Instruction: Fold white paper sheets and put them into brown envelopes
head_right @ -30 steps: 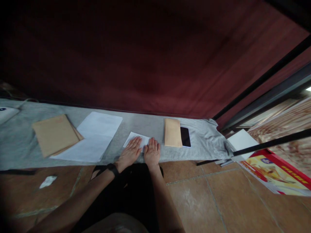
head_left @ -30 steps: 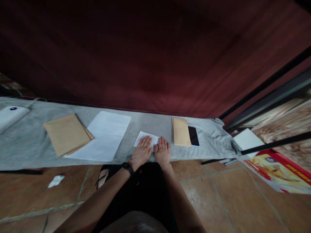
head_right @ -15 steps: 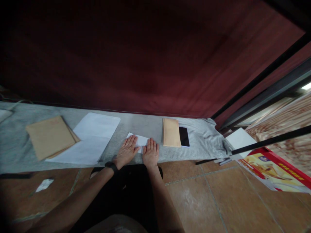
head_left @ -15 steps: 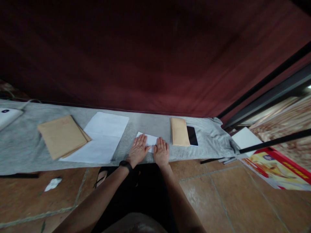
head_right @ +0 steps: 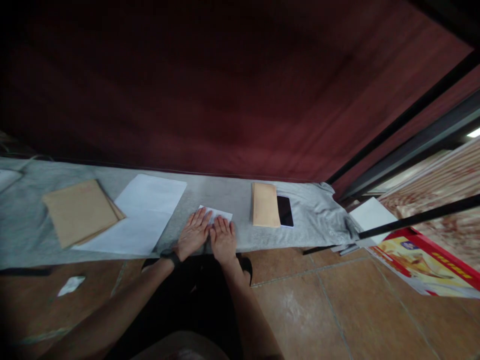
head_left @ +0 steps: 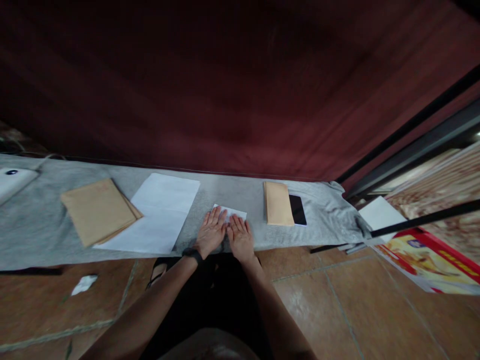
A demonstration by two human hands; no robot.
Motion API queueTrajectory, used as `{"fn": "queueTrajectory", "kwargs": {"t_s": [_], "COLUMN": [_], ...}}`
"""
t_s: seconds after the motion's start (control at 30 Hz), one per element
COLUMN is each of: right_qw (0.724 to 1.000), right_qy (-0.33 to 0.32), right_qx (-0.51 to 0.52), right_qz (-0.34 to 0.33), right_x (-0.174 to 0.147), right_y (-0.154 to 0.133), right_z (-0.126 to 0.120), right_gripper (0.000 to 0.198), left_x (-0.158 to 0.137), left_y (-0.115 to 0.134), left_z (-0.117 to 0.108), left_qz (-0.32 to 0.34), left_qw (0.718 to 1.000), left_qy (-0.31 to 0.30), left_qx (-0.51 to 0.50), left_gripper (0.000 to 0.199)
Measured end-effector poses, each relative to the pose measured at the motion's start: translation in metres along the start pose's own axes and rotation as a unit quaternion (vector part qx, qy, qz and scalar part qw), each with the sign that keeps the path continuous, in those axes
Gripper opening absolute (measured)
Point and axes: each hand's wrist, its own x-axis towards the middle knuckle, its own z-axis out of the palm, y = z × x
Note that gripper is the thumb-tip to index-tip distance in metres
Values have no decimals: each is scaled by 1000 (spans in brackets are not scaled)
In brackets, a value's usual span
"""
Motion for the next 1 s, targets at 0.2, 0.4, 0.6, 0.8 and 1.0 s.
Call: {"fn": "queueTrajectory", "kwargs": {"t_s": [0.2,0.4,0.6,0.8,1.0], "right_qw": [999,997,996,996,995], "right_qy": [20,39,41,42,38], "right_qx": [-34,-56,-60,-60,-62], "right_qz": [28,42,50,56,61], "right_x": [-3,-12,-13,-13,-13], "right_y": [6,32,35,34,33], "right_z": [5,0,1,-1,-2], "right_gripper": [49,50,49,48,48], "left_x": [-1,-12,-20,-23,-31], "left_y": [-1,-5,-11,-6,-2], "left_z": [2,4,-4,-2,-3], "left_qz": [-14,-64,-81,-105,-4], "left_qw": [1000,998,996,993,996], "left_qy": [-2,21,29,51,76], "left_qx": [1,-2,-18,-19,-48], "left_gripper": [58,63,58,55,52]}}
